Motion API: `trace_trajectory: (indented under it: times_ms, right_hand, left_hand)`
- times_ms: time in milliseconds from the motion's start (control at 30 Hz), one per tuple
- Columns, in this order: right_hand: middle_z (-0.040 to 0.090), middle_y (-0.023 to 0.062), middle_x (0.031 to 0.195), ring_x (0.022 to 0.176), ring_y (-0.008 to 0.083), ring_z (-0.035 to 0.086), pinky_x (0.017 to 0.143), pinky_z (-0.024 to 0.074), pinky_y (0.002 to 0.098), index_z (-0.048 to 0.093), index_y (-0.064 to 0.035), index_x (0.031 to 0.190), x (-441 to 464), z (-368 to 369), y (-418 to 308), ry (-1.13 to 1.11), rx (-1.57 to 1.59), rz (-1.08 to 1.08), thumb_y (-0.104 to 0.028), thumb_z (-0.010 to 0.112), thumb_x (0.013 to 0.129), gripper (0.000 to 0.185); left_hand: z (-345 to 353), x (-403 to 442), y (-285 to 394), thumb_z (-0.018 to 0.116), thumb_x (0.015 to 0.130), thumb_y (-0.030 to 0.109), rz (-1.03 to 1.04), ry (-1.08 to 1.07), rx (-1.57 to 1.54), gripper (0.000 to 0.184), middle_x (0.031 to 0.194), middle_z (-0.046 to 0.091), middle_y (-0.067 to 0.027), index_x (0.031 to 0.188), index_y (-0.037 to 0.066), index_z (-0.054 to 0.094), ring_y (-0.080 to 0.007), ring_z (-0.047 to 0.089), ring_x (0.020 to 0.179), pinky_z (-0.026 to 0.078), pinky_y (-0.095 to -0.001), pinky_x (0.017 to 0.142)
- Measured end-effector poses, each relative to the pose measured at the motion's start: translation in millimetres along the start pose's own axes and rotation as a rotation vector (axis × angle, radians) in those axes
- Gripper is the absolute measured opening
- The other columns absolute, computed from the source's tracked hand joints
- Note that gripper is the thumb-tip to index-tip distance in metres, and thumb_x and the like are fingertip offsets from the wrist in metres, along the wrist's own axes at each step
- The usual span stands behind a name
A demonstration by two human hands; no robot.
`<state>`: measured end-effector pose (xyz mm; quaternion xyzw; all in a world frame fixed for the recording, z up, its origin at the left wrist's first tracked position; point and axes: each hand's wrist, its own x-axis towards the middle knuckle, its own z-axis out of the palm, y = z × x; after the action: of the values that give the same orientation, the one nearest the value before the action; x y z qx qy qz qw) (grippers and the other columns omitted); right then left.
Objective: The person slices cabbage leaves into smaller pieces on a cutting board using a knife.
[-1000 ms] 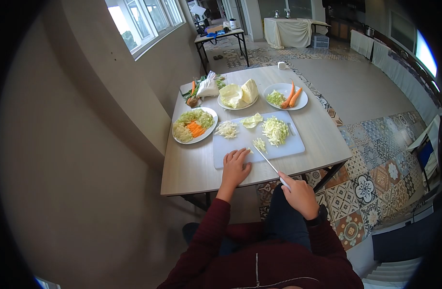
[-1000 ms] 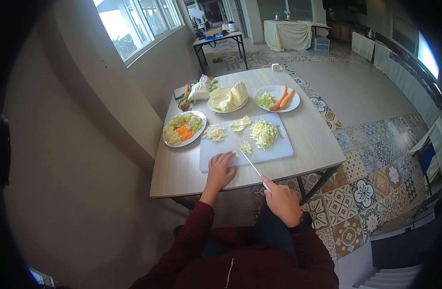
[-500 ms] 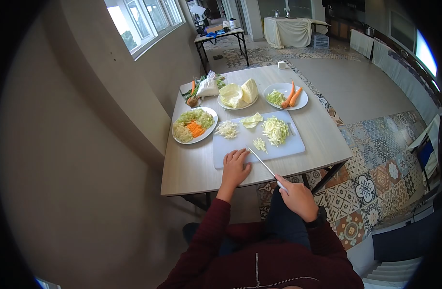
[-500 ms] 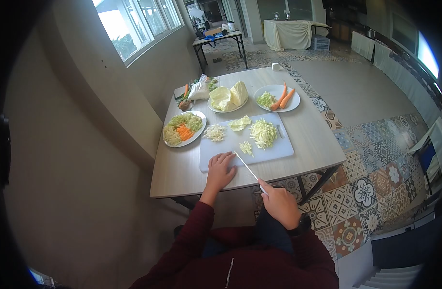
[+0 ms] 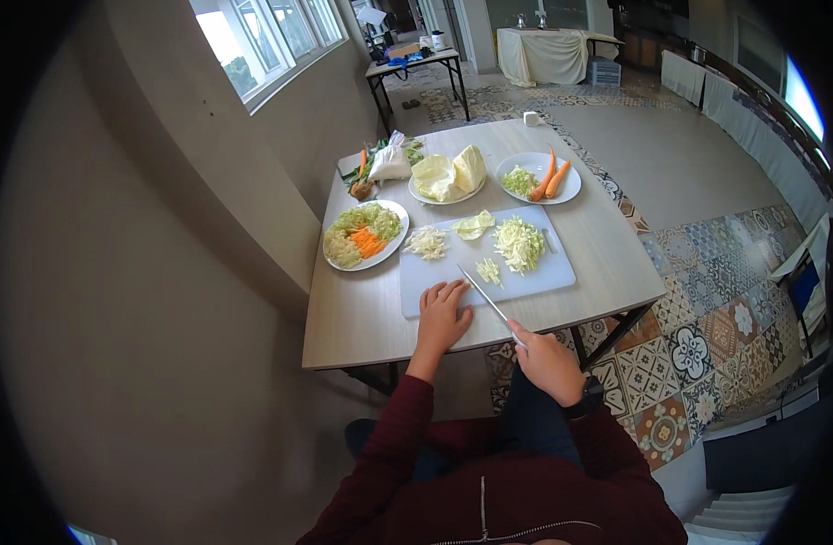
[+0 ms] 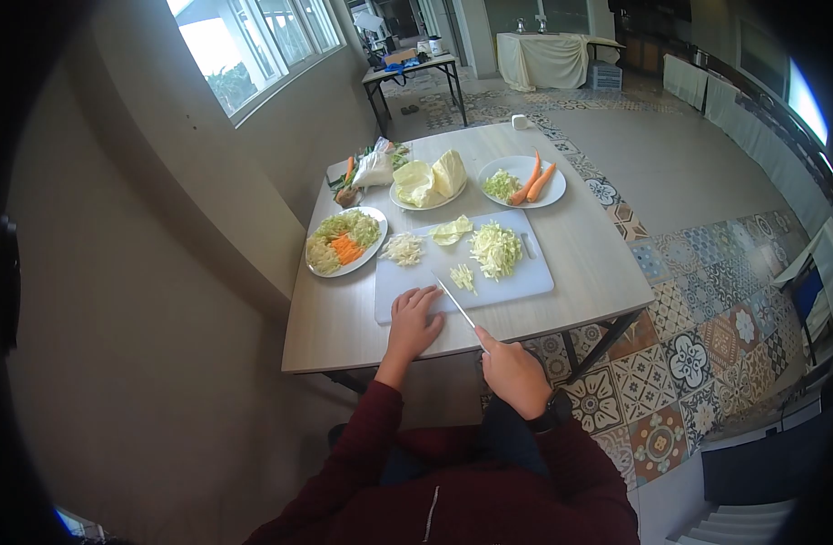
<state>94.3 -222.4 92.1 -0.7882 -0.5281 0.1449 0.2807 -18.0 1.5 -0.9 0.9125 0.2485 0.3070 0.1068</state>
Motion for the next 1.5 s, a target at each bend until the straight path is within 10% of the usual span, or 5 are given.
trace_trajectory:
  times_ms: [467, 1500]
  right_hand:
    - [0.071, 0.0202, 0.086, 0.080, 0.0389, 0.069, 0.071, 0.0560, 0.0486, 0.058, -0.0269, 0.143, -22.7, -4.8, 11.2, 0.035, -0.194, 0.034, -0.017, 0.063, 0.091, 0.053]
    - [0.071, 0.0204, 0.082, 0.075, 0.0408, 0.069, 0.069, 0.0565, 0.0503, 0.062, -0.0225, 0.139, 6.0, 11.7, 18.6, 0.075, -0.113, -0.060, -0.015, 0.057, 0.092, 0.047]
  left_hand:
    - [1.1, -0.4, -1.2, 0.070, 0.084, 0.023, 0.003, 0.016, 0.003, 0.046, 0.136, 0.063, -0.0071, 0.128, 0.009, 0.064, -0.0325, 0.052, 0.129, 0.033, -0.0469, 0.113]
    - [2.4, -1.2, -1.8, 0.069, 0.085, 0.024, -0.015, 0.004, 0.010, 0.047, 0.141, 0.058, -0.0090, 0.129, 0.009, 0.062, -0.0332, 0.049, 0.132, 0.031, -0.0516, 0.115]
